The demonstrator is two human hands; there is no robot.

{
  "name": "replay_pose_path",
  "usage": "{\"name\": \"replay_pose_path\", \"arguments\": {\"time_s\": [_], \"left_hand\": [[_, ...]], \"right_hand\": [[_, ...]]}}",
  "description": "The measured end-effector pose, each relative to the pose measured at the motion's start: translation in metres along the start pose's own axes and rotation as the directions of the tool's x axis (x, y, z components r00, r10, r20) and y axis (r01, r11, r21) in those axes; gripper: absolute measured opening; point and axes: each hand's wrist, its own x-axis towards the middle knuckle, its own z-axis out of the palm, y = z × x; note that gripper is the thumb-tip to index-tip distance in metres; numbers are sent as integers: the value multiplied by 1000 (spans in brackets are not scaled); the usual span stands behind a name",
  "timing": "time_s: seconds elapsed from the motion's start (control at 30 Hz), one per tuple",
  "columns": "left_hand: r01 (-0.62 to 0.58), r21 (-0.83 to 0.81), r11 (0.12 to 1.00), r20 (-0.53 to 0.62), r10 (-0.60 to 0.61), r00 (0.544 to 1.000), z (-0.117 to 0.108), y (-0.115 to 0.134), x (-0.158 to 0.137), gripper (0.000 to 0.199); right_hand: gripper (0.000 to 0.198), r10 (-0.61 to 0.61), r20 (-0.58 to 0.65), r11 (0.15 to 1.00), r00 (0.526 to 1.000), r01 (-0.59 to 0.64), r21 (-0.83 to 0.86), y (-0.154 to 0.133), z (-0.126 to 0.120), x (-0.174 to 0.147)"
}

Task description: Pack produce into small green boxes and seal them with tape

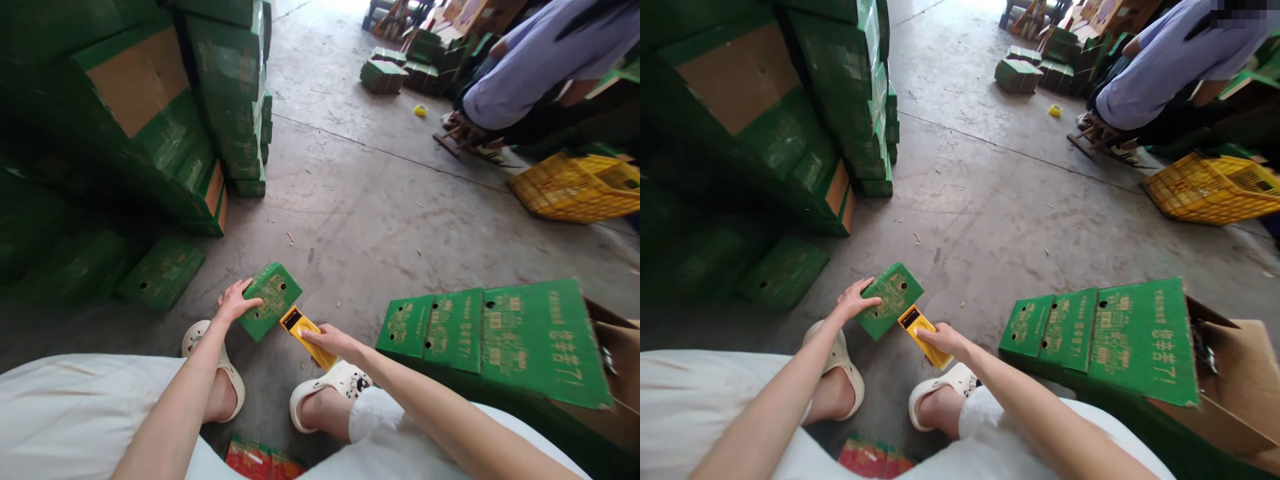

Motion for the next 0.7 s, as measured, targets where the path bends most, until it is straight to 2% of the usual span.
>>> {"name": "replay_pose_path", "arguments": {"time_s": [0.1, 0.2, 0.27, 0.37, 0.4, 0.53, 0.7], "left_hand": [[64, 108, 992, -167, -46, 985, -1, 3, -9, 60], [75, 195, 978, -295, -15, 955, 11, 8, -27, 56], [43, 249, 968, -273, 28, 962, 26, 14, -43, 69], [-10, 320, 947, -178, 70, 982, 48, 22, -61, 105], [-18, 347, 938, -160, 78, 984, 53, 24, -65, 111], [0, 424, 905, -171, 80, 982, 55, 26, -64, 103], [-15, 362, 932, -152, 75, 986, 36, 22, -49, 97]], "right_hand": [[35, -15, -56, 1000, 998, 15, 3, -14, 16, 23], [34, -43, -37, 999, 998, 43, -5, -28, 24, 35], [33, -40, -9, 999, 999, 39, -11, -33, 23, 37], [33, -24, 18, 999, 1000, 25, -26, -33, 19, 36], [34, -24, 19, 999, 1000, 25, -28, -31, 17, 37], [36, -45, 28, 999, 999, 46, -12, -24, 17, 42], [38, -74, 50, 997, 996, 73, 8, -28, 17, 43]]}}
